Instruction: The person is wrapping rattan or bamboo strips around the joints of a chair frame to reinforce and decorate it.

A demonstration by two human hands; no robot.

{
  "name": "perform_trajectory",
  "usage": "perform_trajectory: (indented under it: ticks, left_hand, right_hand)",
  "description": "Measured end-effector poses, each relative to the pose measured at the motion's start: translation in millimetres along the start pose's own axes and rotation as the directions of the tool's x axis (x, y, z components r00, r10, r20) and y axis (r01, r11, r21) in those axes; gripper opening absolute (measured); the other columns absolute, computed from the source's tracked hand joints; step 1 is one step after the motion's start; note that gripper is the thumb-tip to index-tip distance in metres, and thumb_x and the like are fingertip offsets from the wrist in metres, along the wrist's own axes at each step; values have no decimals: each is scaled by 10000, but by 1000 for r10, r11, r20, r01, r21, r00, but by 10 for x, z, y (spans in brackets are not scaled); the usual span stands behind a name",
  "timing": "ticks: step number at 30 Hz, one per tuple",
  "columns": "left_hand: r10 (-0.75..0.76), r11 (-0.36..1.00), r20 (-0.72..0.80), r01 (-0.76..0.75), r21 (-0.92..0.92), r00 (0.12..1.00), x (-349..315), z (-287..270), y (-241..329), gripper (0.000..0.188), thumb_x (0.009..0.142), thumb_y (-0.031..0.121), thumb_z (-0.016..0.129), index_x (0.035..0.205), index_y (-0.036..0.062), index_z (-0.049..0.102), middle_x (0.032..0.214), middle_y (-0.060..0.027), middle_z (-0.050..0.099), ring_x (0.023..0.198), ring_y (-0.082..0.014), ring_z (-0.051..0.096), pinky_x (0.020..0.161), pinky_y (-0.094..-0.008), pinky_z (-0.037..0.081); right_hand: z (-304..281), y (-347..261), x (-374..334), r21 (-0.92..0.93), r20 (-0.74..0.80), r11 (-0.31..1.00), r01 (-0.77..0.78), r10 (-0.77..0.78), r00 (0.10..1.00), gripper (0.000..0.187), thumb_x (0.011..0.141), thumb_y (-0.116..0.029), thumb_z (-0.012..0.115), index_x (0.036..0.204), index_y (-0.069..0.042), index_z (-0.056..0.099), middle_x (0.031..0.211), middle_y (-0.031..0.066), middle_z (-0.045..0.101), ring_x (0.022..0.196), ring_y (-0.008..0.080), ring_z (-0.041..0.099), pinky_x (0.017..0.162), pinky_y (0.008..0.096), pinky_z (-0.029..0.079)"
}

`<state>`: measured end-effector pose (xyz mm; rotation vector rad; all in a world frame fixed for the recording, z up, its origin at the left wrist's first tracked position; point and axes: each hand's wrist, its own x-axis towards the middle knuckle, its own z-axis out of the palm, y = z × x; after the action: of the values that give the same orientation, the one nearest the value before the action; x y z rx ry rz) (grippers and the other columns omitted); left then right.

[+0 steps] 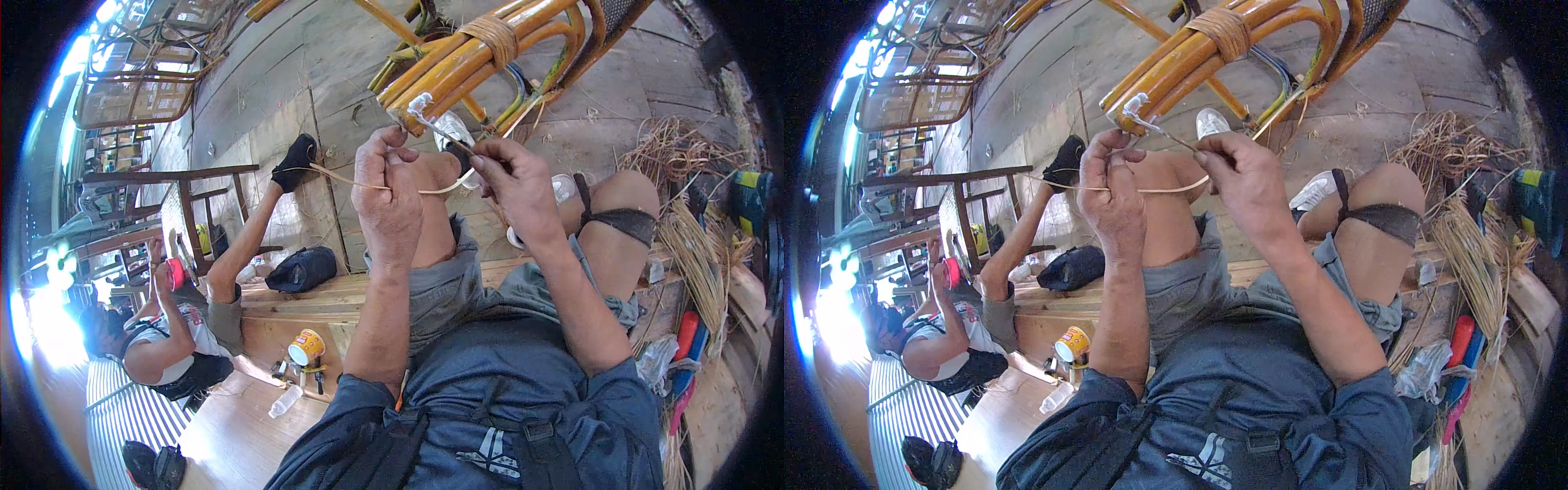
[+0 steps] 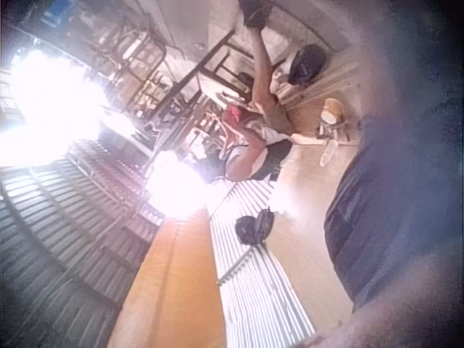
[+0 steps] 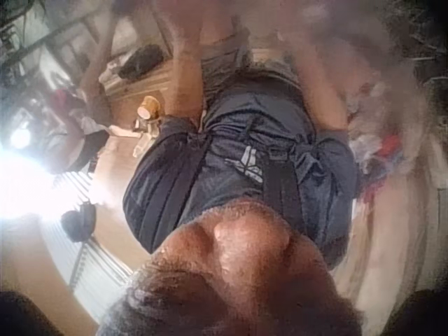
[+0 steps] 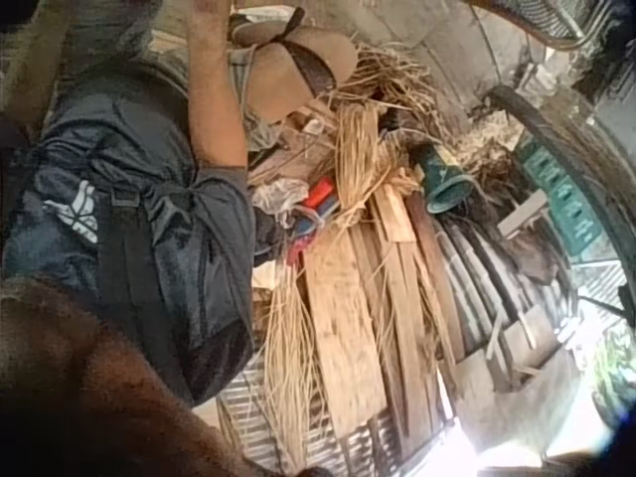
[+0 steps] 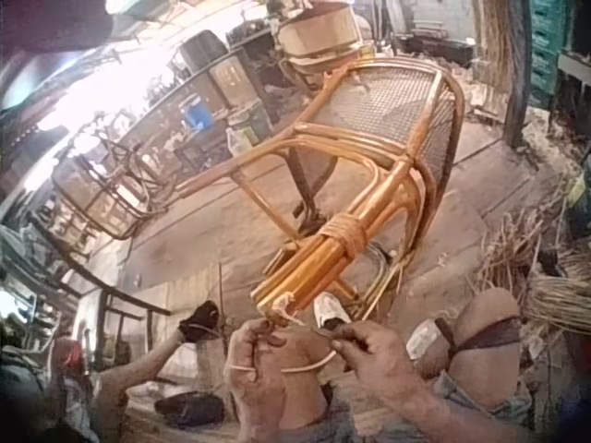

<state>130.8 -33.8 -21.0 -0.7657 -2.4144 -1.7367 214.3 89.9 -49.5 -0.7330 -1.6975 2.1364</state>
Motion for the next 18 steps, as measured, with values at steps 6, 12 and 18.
perform_trajectory:
  ticks: [6,12,18]
  left_hand:
    - [7,1000,8,-7,27,1000,9,-17,-5,278,880,-93,409,1096,-6,562,965,-80,584,814,-142,585,769,-269,473]
    - [-40,999,-43,41,9,998,-20,-4,-1,270,888,-50,454,1121,12,574,998,-67,588,808,-129,573,758,-263,473]
    - [-107,987,-120,91,-134,987,32,28,-115,284,944,137,532,1175,-25,514,892,-63,617,714,-68,533,574,-180,418]
  right_hand:
    - [8,-21,5,-274,-86,917,291,-325,942,132,793,-31,670,910,-11,613,820,89,608,702,190,606,630,312,491]
    - [-7,-100,-23,-541,-22,708,454,-552,834,209,758,11,659,937,-51,571,848,129,583,781,292,606,668,364,487]
    - [-1251,-108,-678,-508,-440,844,169,-424,792,190,770,-14,688,922,-27,575,779,45,569,717,126,551,663,279,477]
